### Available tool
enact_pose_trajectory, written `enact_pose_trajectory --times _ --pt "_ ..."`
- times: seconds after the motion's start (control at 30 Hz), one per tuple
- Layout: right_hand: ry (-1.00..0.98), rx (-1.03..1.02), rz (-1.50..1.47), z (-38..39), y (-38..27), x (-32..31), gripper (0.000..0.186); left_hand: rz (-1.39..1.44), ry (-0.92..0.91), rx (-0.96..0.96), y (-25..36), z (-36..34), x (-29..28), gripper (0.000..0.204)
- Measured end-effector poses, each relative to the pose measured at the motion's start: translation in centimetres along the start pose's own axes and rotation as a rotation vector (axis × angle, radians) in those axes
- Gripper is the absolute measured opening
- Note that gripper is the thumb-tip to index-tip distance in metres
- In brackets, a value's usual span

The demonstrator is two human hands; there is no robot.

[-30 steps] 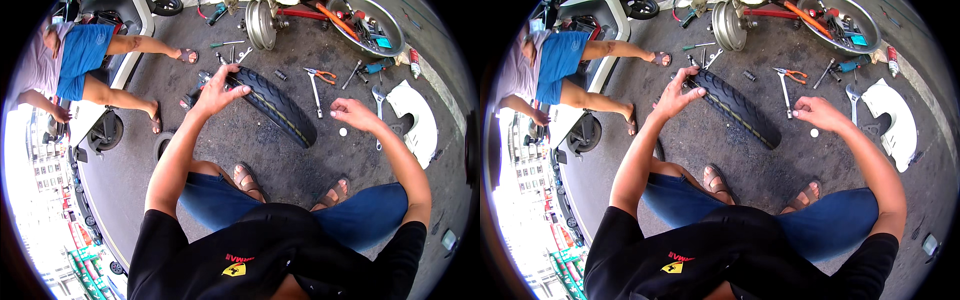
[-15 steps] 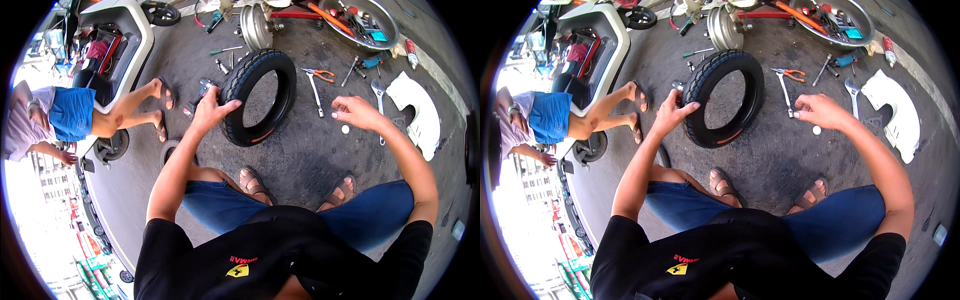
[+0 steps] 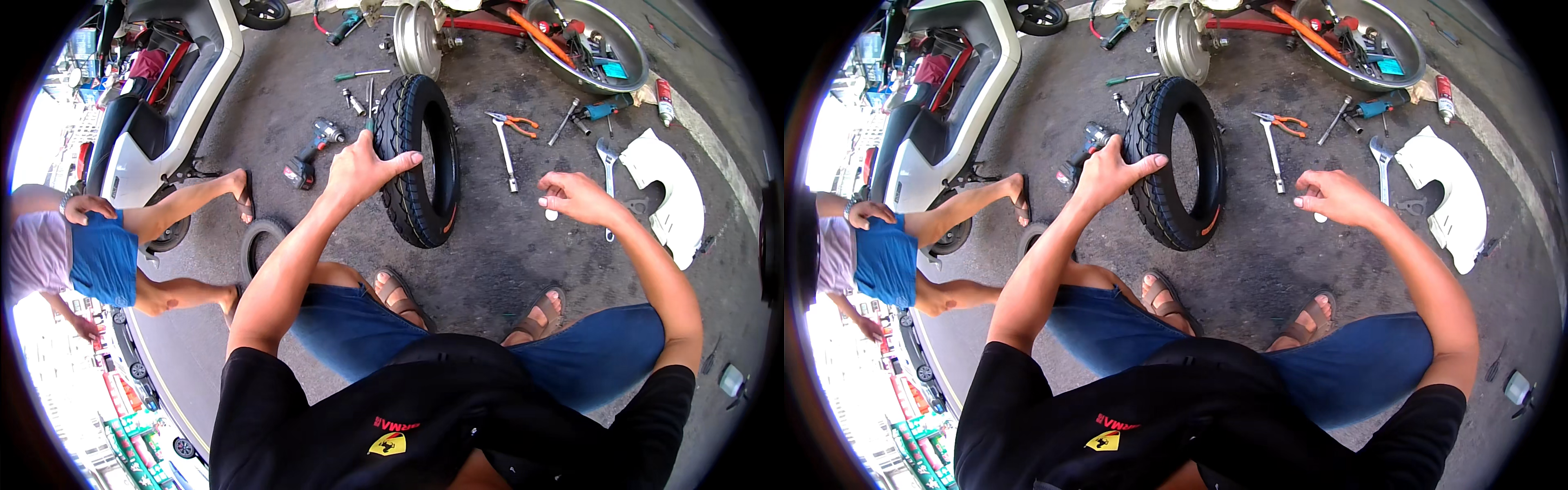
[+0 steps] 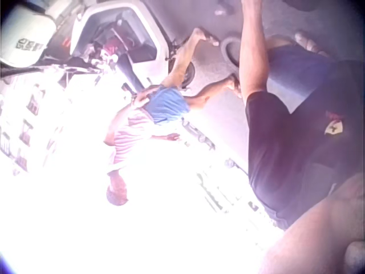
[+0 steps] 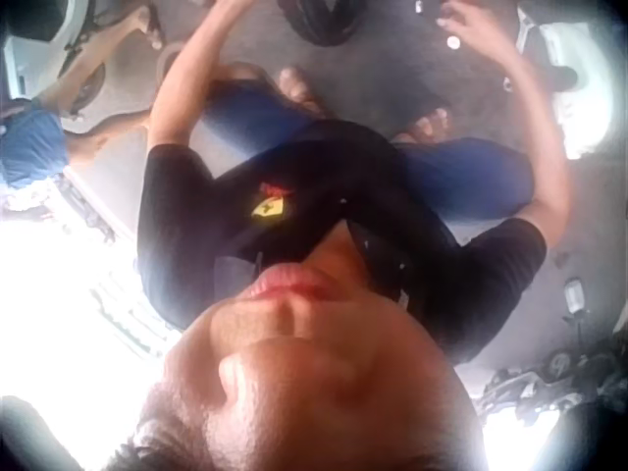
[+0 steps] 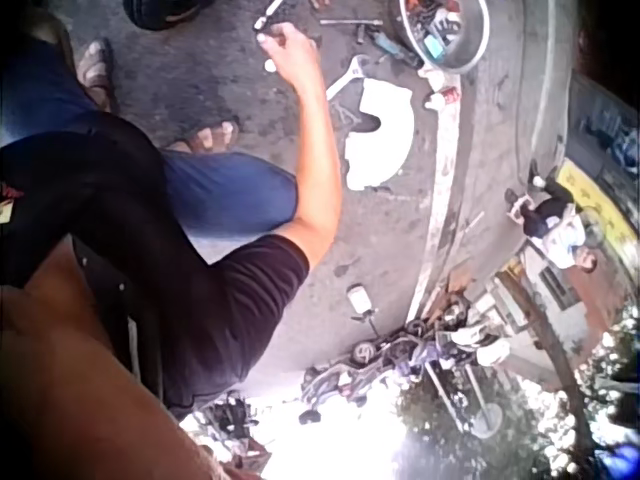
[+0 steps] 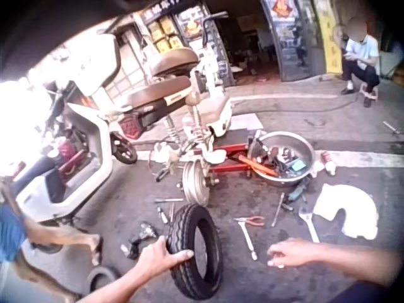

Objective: The person removes a yellow and green decorative wrap from a scooter tire using scissors. They then apply a dark liquid to the tire's bead with a brush. Finally, they mount the tire onto a metal rim using a screwdriver to pry the bead over the edge.

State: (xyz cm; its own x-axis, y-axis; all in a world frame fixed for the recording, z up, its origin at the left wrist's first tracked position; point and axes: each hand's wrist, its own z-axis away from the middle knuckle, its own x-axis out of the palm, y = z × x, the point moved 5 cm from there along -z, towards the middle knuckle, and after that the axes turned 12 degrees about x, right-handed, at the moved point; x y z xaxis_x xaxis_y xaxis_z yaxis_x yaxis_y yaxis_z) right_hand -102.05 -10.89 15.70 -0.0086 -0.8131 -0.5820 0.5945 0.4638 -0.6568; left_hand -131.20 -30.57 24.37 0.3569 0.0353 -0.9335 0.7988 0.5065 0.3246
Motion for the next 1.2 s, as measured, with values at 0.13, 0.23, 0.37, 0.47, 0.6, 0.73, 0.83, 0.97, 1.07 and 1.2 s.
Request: enact_pose_trajectory --times 0.13,0.23,0.37,0.47,0.6,0.73,0.83,0.97,1.07,1.2 --pt "0.002 -0.017 0.031 -0.2 0.4 0.9 0.038 -0.018 0.015 0.015 -0.3 0.1 0.2 0.089" --pt "0.000 -0.021 -0.004 -0.4 0.8 0.5 0.037 -0.011 0.004 0.021 -0.2 -0.4 0.3 0.097" --pt "0.016 -0.095 0.066 -2.1 0.6 0.3 0.034 0.221 0.039 -0.116 -3.3 -1.1 0.3 0.102" --pt "-0.015 -0.064 0.036 -2.4 0.2 0.3 0.036 0.360 0.107 -0.179 -7.3 -1.8 0.6 0.103" --pt "0.011 -0.060 0.061 -2.3 0.4 0.1 0.035 0.506 0.065 -0.370 -13.2 -1.4 1.8 0.096" --pt "-0.018 -0.034 0.040 -2.8 -0.5 0.3 0.036 0.774 -0.084 -0.521 -20.5 -0.5 3.5 0.098" --pt "-0.021 -0.059 0.047 -3.7 -0.4 0.7 0.037 0.950 -0.265 -0.560 -22.5 0.2 5.0 0.100" --pt "-0.015 -0.056 0.047 -4.4 -0.4 0.7 0.038 1.055 -0.207 -0.689 -24.9 0.9 6.7 0.119" --pt "-0.029 -0.069 0.055 -5.3 -0.7 0.8 0.039 1.074 -0.171 -0.667 -25.4 1.0 6.9 0.098" --pt "-0.031 -0.063 0.059 -5.6 -0.6 1.0 0.039 1.082 -0.157 -0.684 -24.9 0.4 6.7 0.096"
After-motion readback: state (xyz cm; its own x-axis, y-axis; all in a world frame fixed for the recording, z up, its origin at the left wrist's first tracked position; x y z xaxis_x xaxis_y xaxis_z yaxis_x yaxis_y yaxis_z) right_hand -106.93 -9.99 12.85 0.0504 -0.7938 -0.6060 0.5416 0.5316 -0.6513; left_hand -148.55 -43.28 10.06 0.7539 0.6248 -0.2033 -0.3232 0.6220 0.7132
